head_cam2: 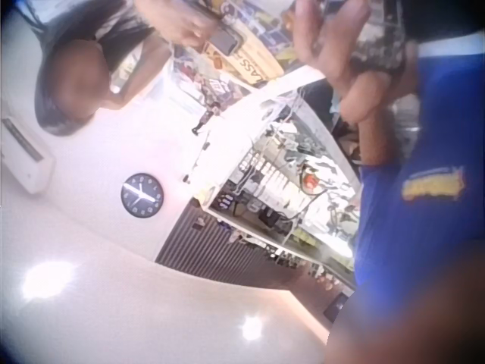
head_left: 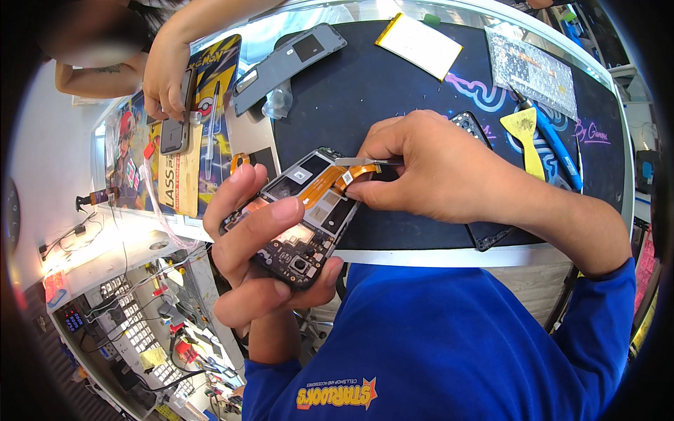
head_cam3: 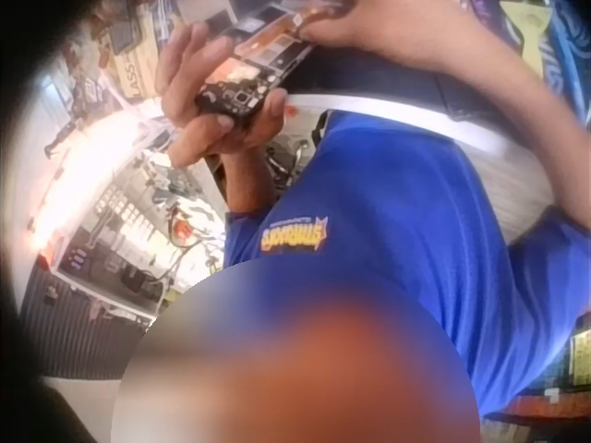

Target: The person disassembles a smartphone, removes the back cover and internal components, and uses a heat gun to apply heat around the screen edges. They then reassemble the phone by reconnecting internal cables and replacing the back cover.

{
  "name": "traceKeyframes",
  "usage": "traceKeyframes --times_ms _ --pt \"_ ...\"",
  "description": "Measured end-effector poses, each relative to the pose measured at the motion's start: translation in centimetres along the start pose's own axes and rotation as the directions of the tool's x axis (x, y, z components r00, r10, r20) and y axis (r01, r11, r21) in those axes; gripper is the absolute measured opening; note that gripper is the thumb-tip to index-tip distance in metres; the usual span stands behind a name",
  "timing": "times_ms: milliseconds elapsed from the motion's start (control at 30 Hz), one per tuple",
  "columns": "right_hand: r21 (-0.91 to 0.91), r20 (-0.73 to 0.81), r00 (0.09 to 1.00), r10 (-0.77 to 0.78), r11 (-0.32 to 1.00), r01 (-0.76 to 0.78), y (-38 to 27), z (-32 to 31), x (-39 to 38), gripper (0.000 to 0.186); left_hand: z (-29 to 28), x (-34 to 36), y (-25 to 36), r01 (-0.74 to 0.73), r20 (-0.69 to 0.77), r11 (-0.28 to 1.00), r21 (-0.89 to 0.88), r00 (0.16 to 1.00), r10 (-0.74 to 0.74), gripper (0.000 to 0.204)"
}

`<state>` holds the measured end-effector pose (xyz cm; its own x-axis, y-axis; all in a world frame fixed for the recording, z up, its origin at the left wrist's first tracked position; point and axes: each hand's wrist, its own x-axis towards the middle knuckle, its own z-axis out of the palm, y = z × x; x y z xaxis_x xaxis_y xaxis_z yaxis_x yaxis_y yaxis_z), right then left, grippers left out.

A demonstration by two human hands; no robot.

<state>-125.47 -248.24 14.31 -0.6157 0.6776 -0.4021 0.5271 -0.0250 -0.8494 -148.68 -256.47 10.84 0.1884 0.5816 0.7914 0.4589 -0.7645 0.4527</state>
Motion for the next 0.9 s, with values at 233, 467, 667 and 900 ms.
traceKeyframes --times_ms 233,467,667,900 --pt "-0.022 -0.124 0.974 -0.191 0.982 0.190 0.5 1.2 0.1 0.018 0.1 -0.2 -0.1 0.010 -0.023 1.000 -0.020 1.000 -0.010 0.064" --pt "0.018 -0.044 0.996 -0.082 0.996 0.083 -0.1 0.4 -0.1 0.021 -0.2 -0.4 -0.3 0.032 -0.017 0.999 -0.024 0.999 -0.032 0.065" --pt "-0.001 -0.020 0.996 -0.091 0.996 0.091 0.1 0.3 -0.4 0.022 0.1 -0.1 -0.4 0.004 -0.028 1.000 -0.021 1.000 -0.004 0.065" --pt "-0.181 -0.235 0.852 -0.467 0.883 0.434 1.5 2.0 0.4 0.019 0.2 0.0 -0.2 -0.008 -0.016 1.000 -0.005 1.000 0.007 0.065"
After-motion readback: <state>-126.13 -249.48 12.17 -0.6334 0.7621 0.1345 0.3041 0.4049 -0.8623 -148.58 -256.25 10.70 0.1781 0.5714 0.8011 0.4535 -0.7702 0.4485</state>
